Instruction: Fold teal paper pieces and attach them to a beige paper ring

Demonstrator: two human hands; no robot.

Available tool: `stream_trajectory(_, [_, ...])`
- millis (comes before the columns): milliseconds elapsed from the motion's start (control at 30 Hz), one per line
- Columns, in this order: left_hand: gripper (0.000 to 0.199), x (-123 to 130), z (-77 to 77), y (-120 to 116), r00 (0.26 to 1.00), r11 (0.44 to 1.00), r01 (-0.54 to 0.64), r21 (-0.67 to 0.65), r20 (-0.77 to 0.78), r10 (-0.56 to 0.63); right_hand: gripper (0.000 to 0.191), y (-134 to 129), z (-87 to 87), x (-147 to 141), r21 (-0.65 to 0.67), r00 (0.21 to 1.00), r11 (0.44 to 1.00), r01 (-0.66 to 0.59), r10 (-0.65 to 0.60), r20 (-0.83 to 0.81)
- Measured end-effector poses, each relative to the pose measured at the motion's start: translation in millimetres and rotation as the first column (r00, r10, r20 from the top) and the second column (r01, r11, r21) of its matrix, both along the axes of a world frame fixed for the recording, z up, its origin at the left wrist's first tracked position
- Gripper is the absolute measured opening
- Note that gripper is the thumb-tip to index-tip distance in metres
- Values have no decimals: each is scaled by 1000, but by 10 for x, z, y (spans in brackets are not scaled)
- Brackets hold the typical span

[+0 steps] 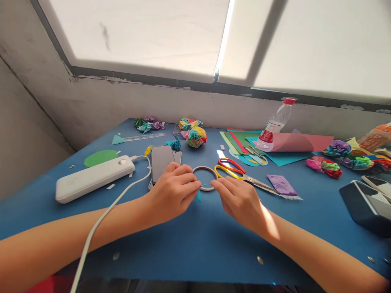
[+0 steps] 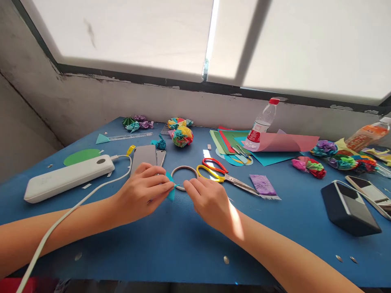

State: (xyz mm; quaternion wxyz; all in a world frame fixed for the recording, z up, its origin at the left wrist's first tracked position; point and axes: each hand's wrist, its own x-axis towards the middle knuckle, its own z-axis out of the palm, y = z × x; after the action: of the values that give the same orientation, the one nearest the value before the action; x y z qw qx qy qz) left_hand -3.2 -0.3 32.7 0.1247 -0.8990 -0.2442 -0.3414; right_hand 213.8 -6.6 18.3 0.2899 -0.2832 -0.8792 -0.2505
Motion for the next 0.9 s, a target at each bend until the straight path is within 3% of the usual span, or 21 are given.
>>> stream_trajectory(133, [16,-3,-38,-9,999,994,-13,110,-45,19,24,-31,-37,-46,-92,999,996,-20,16,-40])
stream_trajectory(300, [14,-4,-44,-44,999,994,-1,109,-37,5,18,-79,6,-88,84,997,994,-67,64,44])
stream_trajectory(433, [15,4,-60,-106,994,975,63,212,-96,-43,13,-151,45,-78,98,994,990,-99,94,58])
stream_trajectory(567, [18,24,-50,-153,995,926,77,370,-94,-45,19,-203,41,-69,-119,994,989,-93,85,-74])
stream_trajectory(733, [17,28,-72,-156,987,880,104,464,-154,-35,17,-205,45,-82,-481,962,867,-132,-6,-274])
stream_trajectory(833, [15,29,-95,-150,977,849,125,513,-215,-14,13,-196,67,-77,-581,958,805,-118,-61,-279])
stream_trajectory(900, [15,38,-96,-147,973,841,128,525,-232,-3,14,-194,83,-68,-565,972,821,-85,-56,-228])
